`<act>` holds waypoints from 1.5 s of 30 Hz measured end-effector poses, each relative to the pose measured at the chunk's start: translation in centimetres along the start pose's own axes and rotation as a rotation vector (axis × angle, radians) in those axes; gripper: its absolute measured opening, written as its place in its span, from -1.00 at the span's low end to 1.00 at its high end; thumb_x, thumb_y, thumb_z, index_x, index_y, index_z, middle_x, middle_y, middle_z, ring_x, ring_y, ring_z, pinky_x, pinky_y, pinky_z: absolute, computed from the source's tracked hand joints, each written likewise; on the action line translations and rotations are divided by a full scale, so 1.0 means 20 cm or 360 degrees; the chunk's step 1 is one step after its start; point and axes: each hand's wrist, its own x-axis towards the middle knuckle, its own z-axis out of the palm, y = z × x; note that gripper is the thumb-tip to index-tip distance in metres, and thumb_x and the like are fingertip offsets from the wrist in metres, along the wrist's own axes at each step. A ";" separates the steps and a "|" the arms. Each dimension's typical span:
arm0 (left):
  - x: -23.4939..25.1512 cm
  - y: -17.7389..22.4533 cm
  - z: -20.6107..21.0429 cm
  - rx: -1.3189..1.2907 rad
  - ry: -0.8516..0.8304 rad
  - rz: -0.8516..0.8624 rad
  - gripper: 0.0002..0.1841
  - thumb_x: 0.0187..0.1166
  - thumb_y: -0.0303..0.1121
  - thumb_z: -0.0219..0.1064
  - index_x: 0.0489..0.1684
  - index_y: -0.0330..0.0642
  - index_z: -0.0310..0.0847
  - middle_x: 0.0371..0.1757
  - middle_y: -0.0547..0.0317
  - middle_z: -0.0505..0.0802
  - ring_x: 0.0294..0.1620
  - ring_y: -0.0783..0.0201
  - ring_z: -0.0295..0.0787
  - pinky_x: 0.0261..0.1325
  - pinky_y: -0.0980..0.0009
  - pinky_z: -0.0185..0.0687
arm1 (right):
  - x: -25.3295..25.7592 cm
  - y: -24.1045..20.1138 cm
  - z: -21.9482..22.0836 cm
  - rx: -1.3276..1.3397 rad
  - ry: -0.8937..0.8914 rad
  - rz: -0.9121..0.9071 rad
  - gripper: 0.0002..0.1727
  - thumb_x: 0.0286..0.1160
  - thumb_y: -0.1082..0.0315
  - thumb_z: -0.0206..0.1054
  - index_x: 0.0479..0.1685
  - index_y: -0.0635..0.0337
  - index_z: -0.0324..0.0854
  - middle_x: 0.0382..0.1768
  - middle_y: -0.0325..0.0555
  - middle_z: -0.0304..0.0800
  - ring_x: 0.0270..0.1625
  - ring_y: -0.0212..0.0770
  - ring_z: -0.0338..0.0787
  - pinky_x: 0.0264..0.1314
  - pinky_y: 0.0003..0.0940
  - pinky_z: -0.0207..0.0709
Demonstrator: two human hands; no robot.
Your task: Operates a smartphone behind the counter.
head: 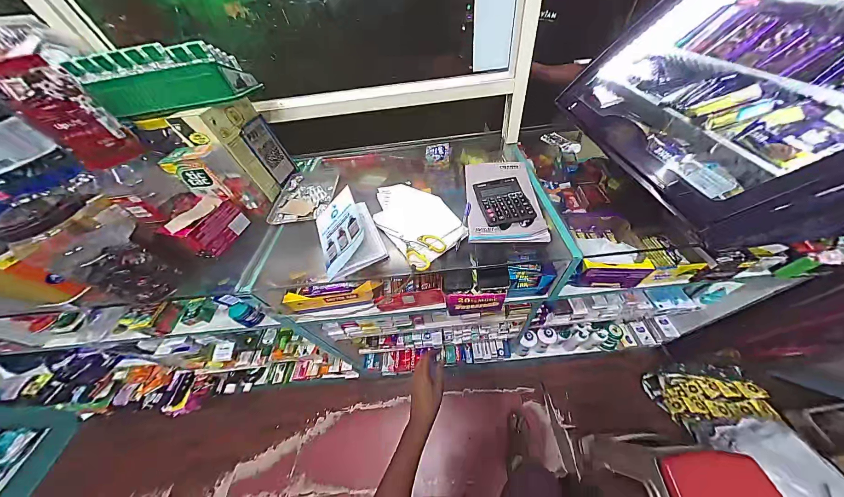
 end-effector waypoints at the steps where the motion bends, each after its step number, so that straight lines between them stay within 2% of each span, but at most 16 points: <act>1: 0.10 0.10 0.01 -0.0016 0.0042 0.0080 -0.60 0.68 -0.43 0.21 0.38 -0.51 0.58 0.36 -0.39 0.73 0.42 -0.25 0.67 0.56 -0.09 0.48 | 0.00 -0.01 -0.07 0.0102 -0.0035 0.0075 -0.62 0.72 0.31 0.25 0.19 0.53 0.67 0.11 0.50 0.74 0.21 0.38 0.73 0.37 0.36 0.45; 4: 0.41 0.35 0.07 0.0103 0.0163 0.0270 -0.59 0.69 -0.37 0.20 0.38 -0.48 0.57 0.40 -0.37 0.70 0.49 -0.27 0.59 0.58 -0.11 0.42 | -0.07 -0.03 -0.30 0.0390 0.0301 0.0002 -0.65 0.68 0.36 0.29 0.29 0.43 0.65 -0.01 0.33 0.82 0.03 0.17 0.82 0.23 0.13 0.63; 6: 0.60 0.48 0.11 0.0396 0.0203 0.0268 -0.56 0.69 -0.32 0.19 0.40 -0.48 0.58 0.45 -0.44 0.64 0.56 -0.37 0.49 0.65 -0.19 0.30 | -0.11 -0.07 -0.47 0.0340 0.0637 -0.0046 -0.66 0.67 0.34 0.31 0.26 0.38 0.72 -0.02 0.30 0.87 0.05 0.19 0.86 0.30 0.17 0.61; 9: 0.78 0.62 0.18 0.0789 0.0275 0.0085 -0.51 0.65 -0.20 0.27 0.34 -0.47 0.64 0.42 -0.51 0.66 0.57 -0.43 0.47 0.64 -0.27 0.24 | -0.14 -0.16 -0.72 0.0186 0.1298 -0.0280 -0.68 0.67 0.33 0.28 0.09 0.45 0.78 -0.22 0.31 0.88 -0.14 0.26 0.88 0.11 0.27 0.65; 10: 0.83 0.65 0.21 0.0858 0.0212 -0.0046 -0.44 0.64 -0.12 0.28 0.43 -0.45 0.59 0.49 -0.49 0.61 0.63 -0.41 0.40 0.70 -0.27 0.14 | -0.12 -0.17 -0.79 0.0114 0.1531 -0.0435 -0.69 0.63 0.34 0.28 0.03 0.44 0.80 -0.27 0.25 0.90 -0.22 0.21 0.91 0.01 0.23 0.71; 11: 0.87 0.68 0.23 0.0928 0.0100 -0.0205 -0.37 0.66 -0.04 0.26 0.53 -0.41 0.51 0.58 -0.45 0.55 0.70 -0.36 0.31 0.75 -0.26 0.04 | -0.10 -0.19 -0.87 0.0056 0.1727 -0.0594 -0.70 0.58 0.36 0.27 -0.01 0.44 0.82 -0.28 0.21 0.91 -0.26 0.15 0.92 -0.05 0.16 0.75; 13: 0.92 0.68 0.30 0.1049 0.0054 -0.0343 -0.33 0.67 0.04 0.22 0.55 -0.36 0.50 0.59 -0.39 0.56 0.71 -0.33 0.31 0.73 -0.30 0.05 | -0.08 -0.21 -1.01 -0.0055 0.2004 -0.0864 -0.65 0.57 0.30 0.21 -0.05 0.38 0.84 -0.31 0.08 0.93 -0.32 -0.07 0.92 -0.13 -0.14 0.80; 15: 0.94 0.67 0.37 0.1034 0.0284 -0.0243 -0.37 0.66 0.00 0.26 0.45 -0.42 0.58 0.49 -0.46 0.63 0.63 -0.42 0.40 0.66 -0.38 0.11 | -0.06 -0.22 -1.20 -0.0119 0.2213 -0.1125 -0.63 0.64 0.23 0.18 -0.12 0.30 0.85 -0.40 -0.03 0.91 -0.37 -0.32 0.86 -0.15 -0.48 0.72; 17: 0.97 0.68 0.41 0.0909 0.0490 -0.0162 -0.40 0.59 -0.08 0.37 0.38 -0.49 0.61 0.43 -0.57 0.63 0.58 -0.53 0.40 0.63 -0.45 0.08 | -0.05 -0.21 -1.37 -0.0069 0.2306 -0.1346 -0.66 0.71 0.19 0.20 -0.12 0.24 0.81 -0.45 -0.10 0.86 -0.36 -0.49 0.78 -0.11 -0.68 0.61; 19: 0.98 0.69 0.41 0.0844 0.0578 -0.0199 -0.36 0.52 -0.05 0.44 0.34 -0.50 0.63 0.40 -0.61 0.63 0.55 -0.59 0.40 0.59 -0.49 0.09 | -0.03 -0.18 -1.49 0.0041 0.2286 -0.1514 -0.69 0.75 0.18 0.21 -0.05 0.22 0.77 -0.44 -0.16 0.84 -0.34 -0.64 0.76 -0.09 -0.80 0.60; 23: 1.01 0.74 0.41 0.0821 0.0729 -0.0316 -0.34 0.43 -0.04 0.50 0.30 -0.50 0.63 0.43 -0.69 0.56 0.55 -0.63 0.37 0.55 -0.51 0.16 | 0.04 -0.16 -1.68 0.0104 0.2216 -0.1585 -0.68 0.72 0.19 0.21 -0.03 0.23 0.79 -0.50 -0.16 0.81 -0.42 -0.67 0.72 -0.21 -0.83 0.56; 27: 1.03 0.82 0.41 0.0872 0.0764 -0.0299 -0.40 0.33 -0.11 0.58 0.16 -0.52 0.71 0.24 -0.62 0.72 0.40 -0.56 0.58 0.41 -0.47 0.36 | 0.11 -0.15 -1.78 0.0235 0.2157 -0.1604 -0.67 0.70 0.20 0.23 -0.06 0.29 0.80 -0.53 -0.19 0.81 -0.45 -0.69 0.72 -0.24 -0.82 0.57; 30: 1.03 0.79 0.37 0.0863 0.0653 -0.0347 -0.41 0.35 -0.04 0.57 0.15 -0.42 0.75 0.21 -0.47 0.78 0.35 -0.44 0.66 0.43 -0.39 0.42 | 0.16 -0.14 -1.81 0.0863 0.1783 -0.1405 -0.77 0.67 0.35 0.20 -0.06 0.26 0.75 -0.54 -0.50 0.82 -0.54 -0.67 0.75 -0.41 -0.73 0.68; 35: 1.03 0.76 0.38 0.0917 0.0775 -0.0270 -0.45 0.29 -0.01 0.58 -0.02 -0.39 0.81 0.11 -0.45 0.82 0.28 -0.45 0.69 0.39 -0.40 0.45 | 0.13 -0.10 -1.89 0.1251 0.1479 -0.1130 -0.73 0.71 0.35 0.08 -0.12 0.16 0.73 -0.68 -0.46 0.77 -0.69 -0.53 0.72 -0.60 -0.61 0.66; 40: 1.00 0.76 0.43 0.1015 0.0782 -0.0343 -0.34 0.41 0.00 0.51 0.25 -0.47 0.67 0.28 -0.59 0.71 0.45 -0.57 0.51 0.51 -0.43 0.30 | 0.10 -0.09 -1.92 0.1362 0.1375 -0.1037 -0.74 0.73 0.36 0.08 -0.14 0.16 0.72 -0.74 -0.43 0.74 -0.76 -0.52 0.68 -0.71 -0.61 0.59; 45: 0.95 0.75 0.42 0.1057 0.0700 -0.0356 -0.34 0.46 0.00 0.49 0.44 -0.32 0.62 0.39 -0.38 0.72 0.55 -0.48 0.46 0.50 -0.38 0.33 | 0.10 -0.10 -1.92 0.1219 0.1424 -0.1014 -0.77 0.73 0.35 0.09 -0.14 0.15 0.68 -0.76 -0.47 0.72 -0.78 -0.54 0.67 -0.74 -0.62 0.58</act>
